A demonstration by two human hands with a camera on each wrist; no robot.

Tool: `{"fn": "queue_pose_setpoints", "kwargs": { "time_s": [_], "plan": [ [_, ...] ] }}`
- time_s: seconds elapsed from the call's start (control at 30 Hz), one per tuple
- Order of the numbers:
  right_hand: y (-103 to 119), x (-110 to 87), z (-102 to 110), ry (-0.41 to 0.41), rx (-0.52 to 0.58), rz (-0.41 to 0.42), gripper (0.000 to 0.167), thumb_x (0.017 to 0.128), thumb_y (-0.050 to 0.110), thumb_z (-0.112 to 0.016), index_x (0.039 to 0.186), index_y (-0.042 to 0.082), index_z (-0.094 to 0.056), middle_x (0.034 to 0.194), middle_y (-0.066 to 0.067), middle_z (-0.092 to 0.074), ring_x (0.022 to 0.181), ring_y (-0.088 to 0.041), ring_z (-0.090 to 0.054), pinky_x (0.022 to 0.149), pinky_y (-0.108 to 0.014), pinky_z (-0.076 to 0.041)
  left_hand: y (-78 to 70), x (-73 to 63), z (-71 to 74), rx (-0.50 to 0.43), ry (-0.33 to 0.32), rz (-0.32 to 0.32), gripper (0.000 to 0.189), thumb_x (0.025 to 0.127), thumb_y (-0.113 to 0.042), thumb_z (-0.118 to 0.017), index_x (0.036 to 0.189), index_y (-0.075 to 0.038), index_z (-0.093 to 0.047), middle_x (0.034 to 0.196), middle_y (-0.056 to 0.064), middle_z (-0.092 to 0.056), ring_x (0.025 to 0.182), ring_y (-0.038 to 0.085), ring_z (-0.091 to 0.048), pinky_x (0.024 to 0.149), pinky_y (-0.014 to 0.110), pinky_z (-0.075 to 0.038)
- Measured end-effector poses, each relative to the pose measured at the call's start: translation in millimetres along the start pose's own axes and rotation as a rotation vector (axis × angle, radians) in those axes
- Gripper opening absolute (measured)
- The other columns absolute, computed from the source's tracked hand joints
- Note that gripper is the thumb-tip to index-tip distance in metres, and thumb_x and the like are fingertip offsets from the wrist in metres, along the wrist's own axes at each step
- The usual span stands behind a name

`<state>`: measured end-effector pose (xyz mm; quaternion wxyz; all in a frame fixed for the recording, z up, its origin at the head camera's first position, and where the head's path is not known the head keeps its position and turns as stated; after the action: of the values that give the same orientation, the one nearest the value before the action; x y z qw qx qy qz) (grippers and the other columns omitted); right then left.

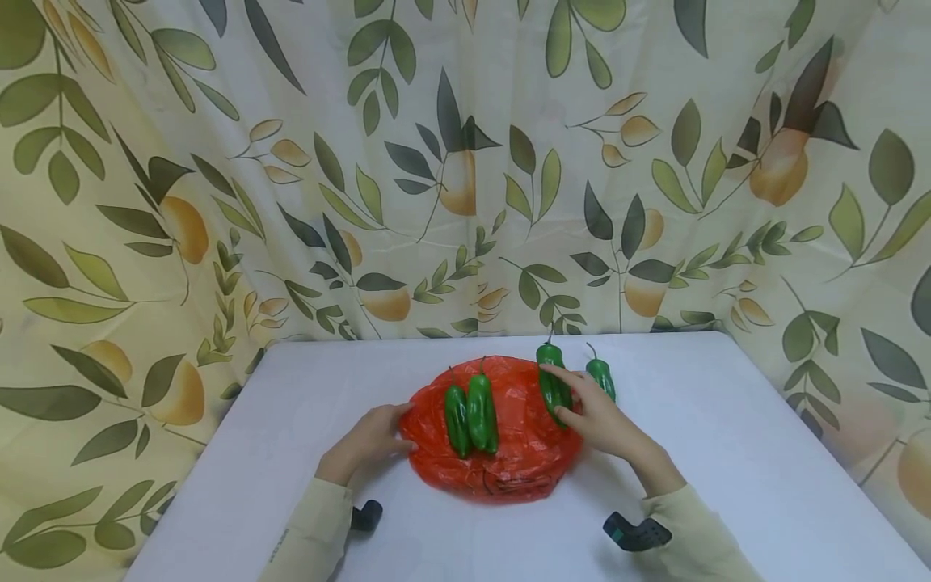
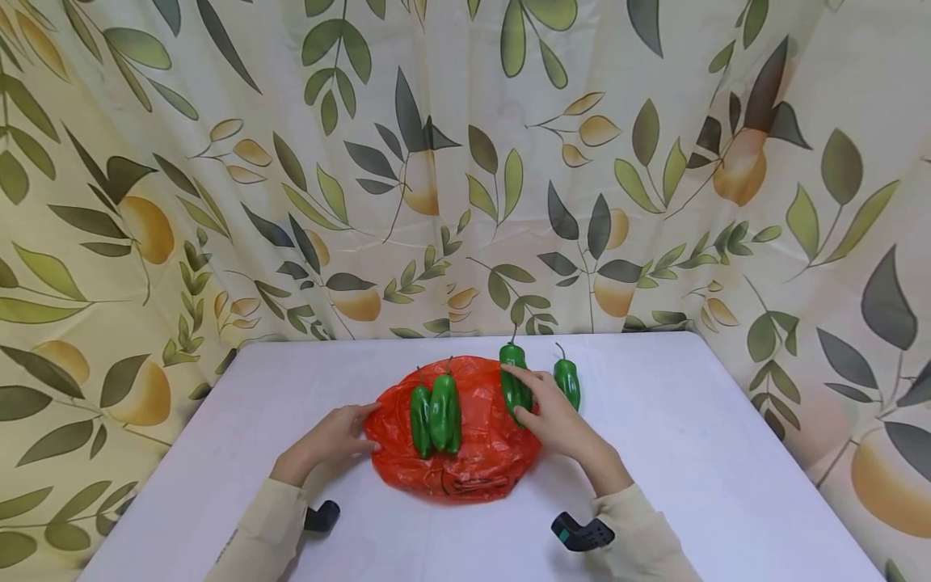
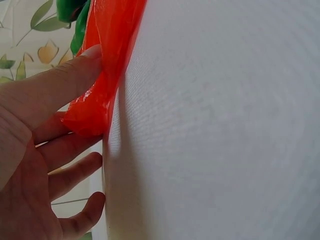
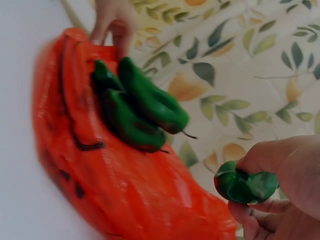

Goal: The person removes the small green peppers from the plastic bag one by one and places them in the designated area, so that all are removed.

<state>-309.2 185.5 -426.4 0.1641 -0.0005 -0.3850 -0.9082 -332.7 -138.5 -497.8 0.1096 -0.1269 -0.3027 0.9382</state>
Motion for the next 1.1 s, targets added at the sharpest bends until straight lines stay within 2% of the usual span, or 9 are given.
{"fn": "queue_pose_setpoints", "kwargs": {
  "time_s": [0.1, 0.17, 0.23, 0.3, 0.4, 0.53, 0.77, 0.97, 1.1],
  "plan": [
    [-2, -0.7, 11, -0.026, 0.014, -0.005, 0.065, 0.094, 0.001, -0.063, 0.153, 0.02, -0.043, 0.125, -0.024, -0.047, 0.099, -0.031, -0.052, 0.067, -0.027, -0.056, -0.1, -0.7, -0.1, 0.001, 0.0, 0.002, 0.075, 0.082, -0.021, -0.085, 0.148, -0.009, -0.052, 0.146, 0.011, -0.058, 0.139, 0.034, -0.05, 0.114, 0.055, -0.045],
    [-5, -1.4, 17, -0.04, 0.014, -0.008, 0.065, 0.094, 0.0, -0.061, 0.153, 0.018, -0.042, 0.119, -0.023, -0.046, 0.094, -0.028, -0.05, 0.064, -0.022, -0.052, -0.5, -0.7, -0.5, 0.002, 0.002, -0.001, 0.075, 0.082, -0.021, -0.085, 0.148, -0.01, -0.052, 0.146, 0.011, -0.058, 0.139, 0.034, -0.05, 0.113, 0.055, -0.045],
    [-8, -2.5, 21, -0.048, 0.013, -0.015, 0.064, 0.094, -0.001, -0.06, 0.153, 0.018, -0.042, 0.119, -0.024, -0.046, 0.093, -0.028, -0.05, 0.064, -0.021, -0.052, -0.7, -0.6, -1.1, 0.002, 0.004, -0.004, 0.075, 0.081, -0.022, -0.085, 0.148, -0.01, -0.052, 0.146, 0.011, -0.058, 0.139, 0.034, -0.05, 0.113, 0.055, -0.045],
    [-11, -3.7, 25, -0.054, 0.009, -0.023, 0.063, 0.095, 0.0, -0.058, 0.153, 0.017, -0.042, 0.126, -0.027, -0.046, 0.098, -0.031, -0.051, 0.069, -0.025, -0.056, -0.9, -0.8, -1.1, 0.001, 0.005, -0.005, 0.075, 0.081, -0.022, -0.085, 0.148, -0.01, -0.052, 0.146, 0.011, -0.059, 0.139, 0.034, -0.05, 0.113, 0.055, -0.046],
    [-16, -4.7, 30, -0.062, 0.008, -0.046, 0.062, 0.096, 0.002, -0.056, 0.154, 0.017, -0.041, 0.137, -0.032, -0.043, 0.108, -0.041, -0.052, 0.075, -0.038, -0.062, -0.7, -1.4, -0.7, 0.004, 0.004, 0.0, 0.075, 0.081, -0.022, -0.085, 0.148, -0.01, -0.052, 0.145, 0.011, -0.059, 0.138, 0.034, -0.051, 0.112, 0.055, -0.046],
    [-21, -5.5, 37, -0.088, -0.018, -0.066, 0.061, 0.096, 0.002, -0.054, 0.154, 0.014, -0.04, 0.14, -0.035, -0.041, 0.117, -0.05, -0.051, 0.082, -0.054, -0.063, -0.8, -1.8, 0.5, 0.004, 0.005, 0.002, 0.075, 0.082, -0.022, -0.085, 0.148, -0.009, -0.052, 0.145, 0.011, -0.059, 0.137, 0.034, -0.052, 0.112, 0.055, -0.047],
    [-31, -6.6, 51, -0.114, -0.082, -0.098, 0.061, 0.096, 0.003, -0.053, 0.155, 0.012, -0.039, 0.141, -0.036, -0.04, 0.111, -0.046, -0.052, 0.076, -0.044, -0.063, 1.2, -1.5, 3.3, -0.003, 0.003, 0.004, 0.074, 0.083, -0.022, -0.084, 0.149, -0.01, -0.051, 0.146, 0.01, -0.059, 0.138, 0.033, -0.051, 0.112, 0.055, -0.046],
    [-52, -9.9, 58, -0.106, -0.087, -0.144, 0.063, 0.096, 0.004, -0.051, 0.156, 0.01, -0.036, 0.14, -0.039, -0.039, 0.115, -0.052, -0.05, 0.084, -0.056, -0.062, -1.0, -0.4, 1.4, -0.007, 0.003, -0.018, 0.074, 0.082, -0.02, -0.084, 0.147, -0.008, -0.052, 0.145, 0.012, -0.059, 0.138, 0.034, -0.052, 0.112, 0.055, -0.046],
    [-66, -11.7, 62, -0.097, -0.096, -0.165, 0.063, 0.096, 0.004, -0.051, 0.156, 0.008, -0.034, 0.141, -0.04, -0.037, 0.115, -0.05, -0.048, 0.083, -0.054, -0.061, -3.2, -1.2, 1.2, -0.006, 0.004, -0.018, 0.074, 0.082, -0.02, -0.084, 0.147, -0.007, -0.052, 0.145, 0.012, -0.059, 0.137, 0.035, -0.052, 0.113, 0.055, -0.046]
  ]
}}
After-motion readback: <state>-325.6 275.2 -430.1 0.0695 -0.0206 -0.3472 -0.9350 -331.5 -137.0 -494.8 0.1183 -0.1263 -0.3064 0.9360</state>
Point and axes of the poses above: each hand's wrist, its own x-axis towards the middle knuckle, its own z-axis out of the back of the hand, y = z × x, the point moved 9 cm from there along x, towards the middle knuckle
